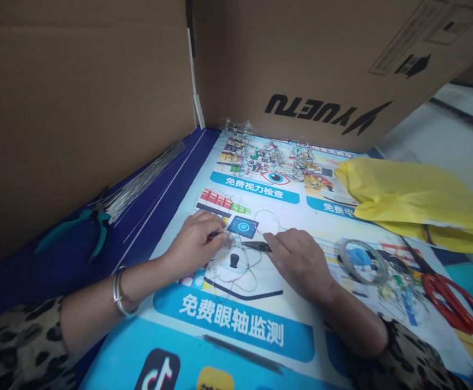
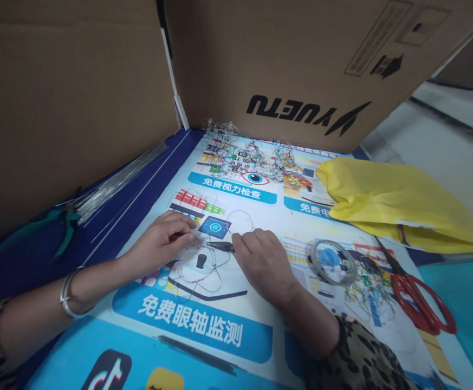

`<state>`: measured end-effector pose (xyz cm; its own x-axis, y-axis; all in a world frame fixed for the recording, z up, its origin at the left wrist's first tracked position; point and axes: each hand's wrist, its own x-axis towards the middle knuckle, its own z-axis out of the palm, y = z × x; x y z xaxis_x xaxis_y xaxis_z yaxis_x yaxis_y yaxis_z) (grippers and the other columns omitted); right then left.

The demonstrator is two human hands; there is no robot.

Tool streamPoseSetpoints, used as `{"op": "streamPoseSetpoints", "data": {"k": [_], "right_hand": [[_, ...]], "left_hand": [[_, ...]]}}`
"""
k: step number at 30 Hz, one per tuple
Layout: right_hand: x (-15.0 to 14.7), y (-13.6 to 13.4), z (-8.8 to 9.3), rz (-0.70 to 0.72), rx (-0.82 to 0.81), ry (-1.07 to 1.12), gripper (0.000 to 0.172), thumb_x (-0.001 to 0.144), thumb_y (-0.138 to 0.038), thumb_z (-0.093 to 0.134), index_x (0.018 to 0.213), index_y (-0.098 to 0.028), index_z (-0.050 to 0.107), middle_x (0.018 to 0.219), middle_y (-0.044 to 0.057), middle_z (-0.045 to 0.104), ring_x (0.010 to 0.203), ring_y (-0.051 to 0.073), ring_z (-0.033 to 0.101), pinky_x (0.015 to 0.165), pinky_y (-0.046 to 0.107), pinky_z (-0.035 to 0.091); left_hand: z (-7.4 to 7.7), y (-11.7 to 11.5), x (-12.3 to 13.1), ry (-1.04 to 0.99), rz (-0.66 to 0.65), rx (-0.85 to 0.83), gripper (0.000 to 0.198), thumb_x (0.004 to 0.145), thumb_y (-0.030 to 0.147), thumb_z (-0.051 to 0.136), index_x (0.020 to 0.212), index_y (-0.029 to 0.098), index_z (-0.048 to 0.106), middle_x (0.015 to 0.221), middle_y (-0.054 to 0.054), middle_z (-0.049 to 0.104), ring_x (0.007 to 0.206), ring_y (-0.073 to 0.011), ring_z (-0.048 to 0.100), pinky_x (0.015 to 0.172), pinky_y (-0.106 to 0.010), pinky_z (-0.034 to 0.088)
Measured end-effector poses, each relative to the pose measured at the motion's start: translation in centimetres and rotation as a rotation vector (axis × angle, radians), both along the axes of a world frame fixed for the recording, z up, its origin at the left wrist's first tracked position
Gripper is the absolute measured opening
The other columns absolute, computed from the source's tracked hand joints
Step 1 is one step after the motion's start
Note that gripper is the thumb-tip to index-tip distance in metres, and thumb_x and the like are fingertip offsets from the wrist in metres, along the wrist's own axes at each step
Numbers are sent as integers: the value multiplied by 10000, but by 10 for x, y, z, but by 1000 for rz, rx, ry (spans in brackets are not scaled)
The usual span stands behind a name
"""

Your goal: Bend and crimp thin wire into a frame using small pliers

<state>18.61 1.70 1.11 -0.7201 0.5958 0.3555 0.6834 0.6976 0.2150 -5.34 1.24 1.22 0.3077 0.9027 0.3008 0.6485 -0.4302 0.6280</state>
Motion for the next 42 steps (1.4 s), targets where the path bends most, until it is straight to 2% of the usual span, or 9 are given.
{"op": "streamPoseSetpoints", "data": {"k": [3, 8, 14, 19, 22, 28, 38, 42], "right_hand": [[0, 0, 0, 13, -4, 13, 213, 865, -225, 489, 1001, -115, 611, 777, 63, 604, 739, 192, 472, 667, 327, 317], [0, 0, -3, 26, -53, 114, 237, 870, -293, 496, 978, -117, 612, 766, 65, 608, 738, 191, 489, 673, 319, 331], [0, 1, -10, -41, -174, 220, 227, 886, -328, 464, 945, -165, 611, 782, 52, 610, 740, 173, 497, 688, 292, 348], [-1, 1, -10, -68, -241, 256, 246, 892, -349, 442, 925, -174, 612, 772, 52, 603, 736, 166, 499, 684, 281, 360], [-1, 1, -10, -66, -254, 271, 243, 891, -346, 447, 921, -171, 612, 775, 51, 603, 747, 168, 505, 691, 281, 366], [-2, 1, -12, -56, -222, 293, 241, 894, -342, 436, 912, -177, 612, 774, 52, 608, 747, 169, 514, 696, 284, 375], [-1, 1, -12, -39, -141, 265, 209, 881, -307, 470, 924, -167, 619, 759, 51, 623, 757, 170, 533, 717, 298, 383], [-1, 0, -11, -30, -101, 267, 199, 874, -292, 484, 916, -161, 627, 748, 52, 619, 744, 170, 529, 704, 297, 380]], "left_hand": [[0, 0, 0, -15, -6, -14, 167, 821, 186, 508, 659, 165, 546, 784, -30, 631, 793, -166, 535, 771, -322, 405], [3, -4, 1, -11, 2, -84, 168, 831, 202, 475, 688, 165, 555, 732, -24, 599, 764, -161, 525, 722, -290, 403], [14, -14, 4, -41, 104, -316, 177, 848, 289, 443, 723, 180, 506, 598, 33, 536, 541, -108, 472, 525, -220, 342], [25, -20, 8, -257, 89, -543, 156, 869, 310, 418, 767, 191, 420, 698, 4, 638, 644, -131, 608, 588, -228, 413], [27, -22, 10, -323, 64, -617, 159, 871, 313, 418, 770, 193, 395, 748, -13, 648, 653, -134, 627, 587, -231, 427], [20, -21, 13, -383, 37, -684, 125, 825, 265, 492, 885, 200, 403, 654, 15, 621, 631, -130, 600, 542, -210, 399], [19, -17, 14, -353, 55, -729, 36, 814, 217, 464, 804, 186, 450, 638, 12, 603, 541, -94, 529, 462, -186, 361], [22, -17, 16, -358, 67, -733, 49, 797, 189, 469, 756, 176, 445, 706, -15, 630, 574, -93, 562, 454, -176, 349]]}}
